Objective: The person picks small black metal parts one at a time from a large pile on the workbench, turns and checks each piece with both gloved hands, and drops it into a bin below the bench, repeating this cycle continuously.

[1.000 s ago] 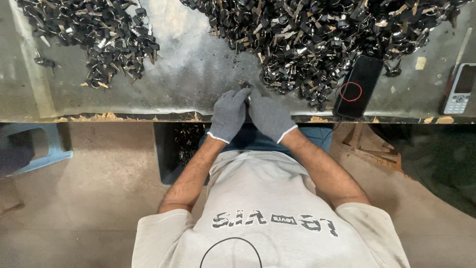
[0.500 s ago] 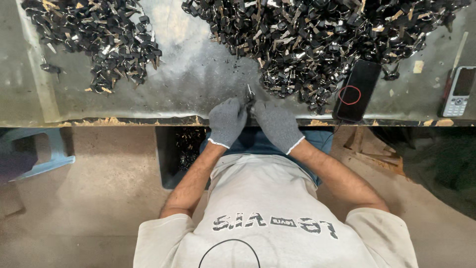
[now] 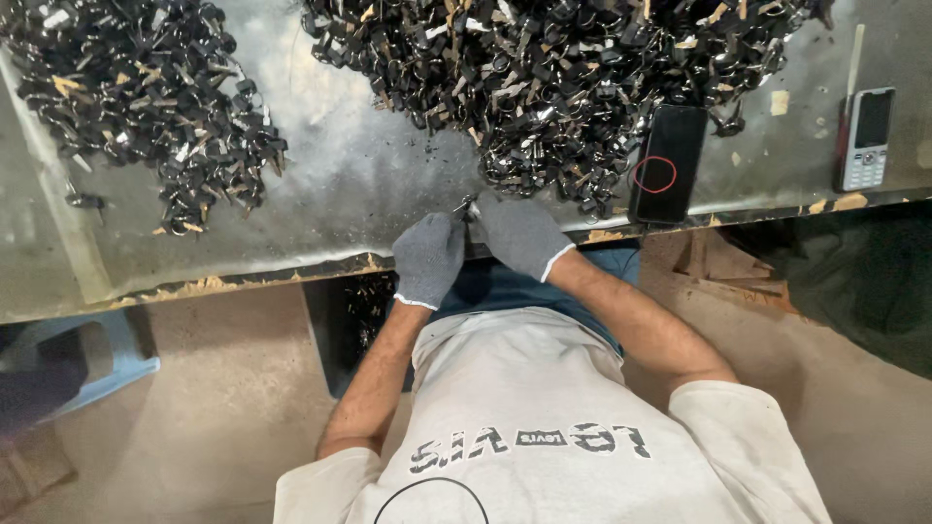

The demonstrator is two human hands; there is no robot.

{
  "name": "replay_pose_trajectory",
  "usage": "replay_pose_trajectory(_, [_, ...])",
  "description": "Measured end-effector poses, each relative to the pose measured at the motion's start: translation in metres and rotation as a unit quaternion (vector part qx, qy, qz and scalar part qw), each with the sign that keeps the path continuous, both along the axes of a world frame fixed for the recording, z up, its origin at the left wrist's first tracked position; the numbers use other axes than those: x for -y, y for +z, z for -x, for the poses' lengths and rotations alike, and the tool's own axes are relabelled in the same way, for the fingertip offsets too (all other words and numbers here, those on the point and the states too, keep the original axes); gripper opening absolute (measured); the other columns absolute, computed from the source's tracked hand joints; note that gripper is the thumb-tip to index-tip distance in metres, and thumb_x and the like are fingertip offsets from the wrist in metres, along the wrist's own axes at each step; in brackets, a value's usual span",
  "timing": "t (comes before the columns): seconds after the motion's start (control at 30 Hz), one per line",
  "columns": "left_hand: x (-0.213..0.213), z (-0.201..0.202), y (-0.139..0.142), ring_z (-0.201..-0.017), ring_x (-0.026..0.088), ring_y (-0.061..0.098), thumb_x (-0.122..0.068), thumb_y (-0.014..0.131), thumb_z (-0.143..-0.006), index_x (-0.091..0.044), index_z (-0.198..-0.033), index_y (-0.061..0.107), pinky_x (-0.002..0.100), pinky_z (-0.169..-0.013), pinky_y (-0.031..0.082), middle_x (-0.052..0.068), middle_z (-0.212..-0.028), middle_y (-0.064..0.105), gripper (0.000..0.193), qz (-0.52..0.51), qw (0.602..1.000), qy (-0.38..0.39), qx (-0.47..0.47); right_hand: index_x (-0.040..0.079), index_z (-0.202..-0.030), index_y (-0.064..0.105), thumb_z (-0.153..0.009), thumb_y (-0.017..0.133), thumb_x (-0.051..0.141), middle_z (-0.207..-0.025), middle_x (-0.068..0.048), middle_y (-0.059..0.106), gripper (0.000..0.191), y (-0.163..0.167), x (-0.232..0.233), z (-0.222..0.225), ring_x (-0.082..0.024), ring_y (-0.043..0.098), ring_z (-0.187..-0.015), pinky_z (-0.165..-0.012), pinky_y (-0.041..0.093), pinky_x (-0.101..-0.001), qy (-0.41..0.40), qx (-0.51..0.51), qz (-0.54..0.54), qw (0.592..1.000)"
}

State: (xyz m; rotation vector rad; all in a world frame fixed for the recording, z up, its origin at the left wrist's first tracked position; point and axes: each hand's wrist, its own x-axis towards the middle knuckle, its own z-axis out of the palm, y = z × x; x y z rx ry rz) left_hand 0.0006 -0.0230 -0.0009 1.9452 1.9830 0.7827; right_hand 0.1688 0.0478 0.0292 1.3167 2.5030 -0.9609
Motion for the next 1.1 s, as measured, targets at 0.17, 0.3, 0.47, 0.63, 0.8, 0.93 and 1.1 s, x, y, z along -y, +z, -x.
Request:
replay_pose_trajectory(0.17, [0.0,0.005,0.003,-0.074,0.037,0.066,-0.021,0.074,-0.09,-0.01,-0.084,0.064,0.049,-0.064,0.05,0.013,-0.081,0.065,0.017,-0.007,1.0,-0.014,0.01,0.003,-0.118,0.059,-0.093,0.062,0.019,-0.102,-0.021,0.073,0.029,0.001,0.001,-0.003,-0.04,0.072,-0.091,-0.081,0.056,-0.0541,-0.017,-0.033,-0.084,0.996])
replay_pose_trajectory(0.3, [-0.006,0.022,0.013,-0.07,0.033,0.065,-0.017,0.076,-0.09,-0.012,-0.088,0.068,0.047,-0.064,0.05,0.011,-0.079,0.066,0.009,-0.077,0.989,0.121,-0.021,-0.005,-0.142,0.048,-0.096,0.064,0.027,-0.108,-0.03,0.069,0.058,-0.005,0.0,-0.008,-0.047,0.068,-0.097,-0.08,0.053,-0.0565,-0.047,-0.165,-0.026,0.985])
replay_pose_trajectory(0.47, [-0.037,0.036,0.025,-0.083,0.03,0.067,-0.017,0.071,-0.094,-0.01,-0.102,0.07,0.046,-0.077,0.052,0.008,-0.09,0.068,0.011,-0.109,0.979,0.172,0.032,-0.003,-0.141,0.048,-0.098,0.066,0.029,-0.105,-0.028,0.07,0.056,-0.017,0.013,-0.018,-0.046,0.068,-0.094,-0.077,0.055,-0.0553,-0.065,-0.149,-0.077,0.984])
replay_pose_trajectory(0.63, [-0.081,0.015,0.026,-0.085,0.031,0.065,-0.033,0.071,-0.092,-0.01,-0.107,0.071,0.047,-0.078,0.05,0.012,-0.096,0.069,0.027,-0.098,0.993,0.055,-0.02,-0.003,-0.14,0.048,-0.1,0.065,0.025,-0.092,-0.022,0.072,0.052,-0.022,0.019,-0.026,-0.043,0.071,-0.086,-0.071,0.055,-0.0522,-0.105,-0.251,-0.063,0.96])
replay_pose_trajectory(0.8, [-0.094,0.009,0.019,-0.087,0.035,0.066,-0.031,0.068,-0.102,-0.011,-0.103,0.07,0.05,-0.076,0.049,0.012,-0.093,0.067,0.021,-0.021,0.994,0.103,-0.023,0.0,-0.142,0.048,-0.099,0.066,0.025,-0.088,-0.02,0.072,0.052,-0.013,0.02,-0.032,-0.041,0.071,-0.081,-0.068,0.055,-0.0506,-0.162,-0.284,-0.03,0.945])
replay_pose_trajectory(0.93, [-0.09,0.011,0.011,-0.088,0.038,0.063,-0.028,0.068,-0.103,-0.007,-0.123,0.066,0.052,-0.076,0.048,0.016,-0.096,0.065,0.029,-0.028,0.993,0.095,-0.067,-0.001,-0.146,0.042,-0.097,0.063,0.029,-0.084,-0.019,0.072,0.061,-0.008,0.019,-0.034,-0.038,0.072,-0.073,-0.064,0.057,-0.0474,-0.141,-0.323,0.046,0.935])
replay_pose_trajectory(1.1, [-0.081,0.009,0.012,-0.101,0.042,0.058,-0.026,0.071,-0.102,-0.003,-0.151,0.054,0.054,-0.084,0.047,0.025,-0.112,0.059,0.057,-0.01,0.994,0.088,-0.066,0.003,-0.137,0.05,-0.102,0.065,0.038,-0.086,-0.021,0.072,0.052,-0.01,0.01,-0.034,-0.04,0.072,-0.076,-0.066,0.056,-0.0499,-0.09,-0.245,0.044,0.964])
